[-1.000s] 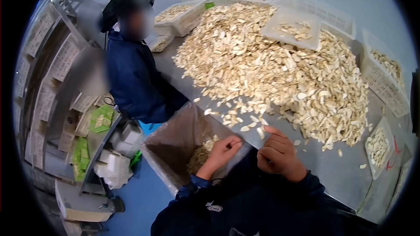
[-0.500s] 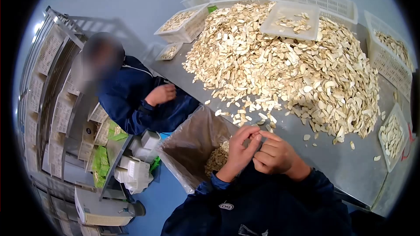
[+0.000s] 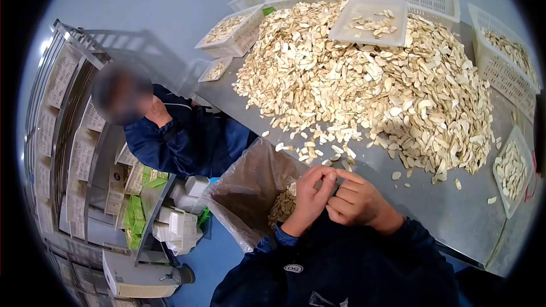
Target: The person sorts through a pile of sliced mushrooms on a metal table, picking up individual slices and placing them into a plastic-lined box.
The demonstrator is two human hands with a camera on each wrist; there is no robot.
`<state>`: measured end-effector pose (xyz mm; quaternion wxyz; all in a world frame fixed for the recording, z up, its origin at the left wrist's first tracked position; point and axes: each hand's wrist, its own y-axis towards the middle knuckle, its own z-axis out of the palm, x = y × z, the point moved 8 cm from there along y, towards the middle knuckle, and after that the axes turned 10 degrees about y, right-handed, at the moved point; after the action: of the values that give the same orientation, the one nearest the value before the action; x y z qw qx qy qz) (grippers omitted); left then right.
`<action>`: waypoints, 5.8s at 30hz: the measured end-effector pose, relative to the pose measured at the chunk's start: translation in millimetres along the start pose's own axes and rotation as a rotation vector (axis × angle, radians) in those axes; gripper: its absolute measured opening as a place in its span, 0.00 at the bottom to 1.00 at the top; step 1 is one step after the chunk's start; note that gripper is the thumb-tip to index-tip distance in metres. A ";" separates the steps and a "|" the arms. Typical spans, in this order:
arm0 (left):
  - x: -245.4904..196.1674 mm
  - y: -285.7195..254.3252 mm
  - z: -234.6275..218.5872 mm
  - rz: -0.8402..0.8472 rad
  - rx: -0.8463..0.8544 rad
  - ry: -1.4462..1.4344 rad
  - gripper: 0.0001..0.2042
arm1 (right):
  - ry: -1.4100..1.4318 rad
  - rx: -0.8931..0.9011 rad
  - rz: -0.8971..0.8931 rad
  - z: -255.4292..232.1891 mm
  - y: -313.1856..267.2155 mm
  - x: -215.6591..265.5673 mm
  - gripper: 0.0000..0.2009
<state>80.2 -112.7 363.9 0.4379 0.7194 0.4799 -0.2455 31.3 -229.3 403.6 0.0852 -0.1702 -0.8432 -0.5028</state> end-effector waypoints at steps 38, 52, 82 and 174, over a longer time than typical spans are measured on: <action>123.0 -32.0 -94.3 -0.486 -0.211 -0.753 0.07 | 0.092 -0.041 0.066 32.6 -8.9 -24.5 0.11; 129.8 -5.8 -39.0 -0.577 -0.108 -0.478 0.23 | 0.112 0.024 0.371 18.0 -18.7 -84.9 0.05; 69.0 82.8 45.9 0.227 -0.004 0.276 0.17 | 0.616 -0.382 1.190 0.8 -94.3 -167.5 0.11; 122.9 13.7 111.3 -0.646 0.270 -1.387 0.35 | 0.086 0.543 1.045 61.9 -3.3 -263.0 0.13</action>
<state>151.5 -152.8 219.1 0.4534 0.2726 0.2479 -0.8116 275.7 -229.4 288.3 0.3965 -0.5146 -0.7418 -0.1667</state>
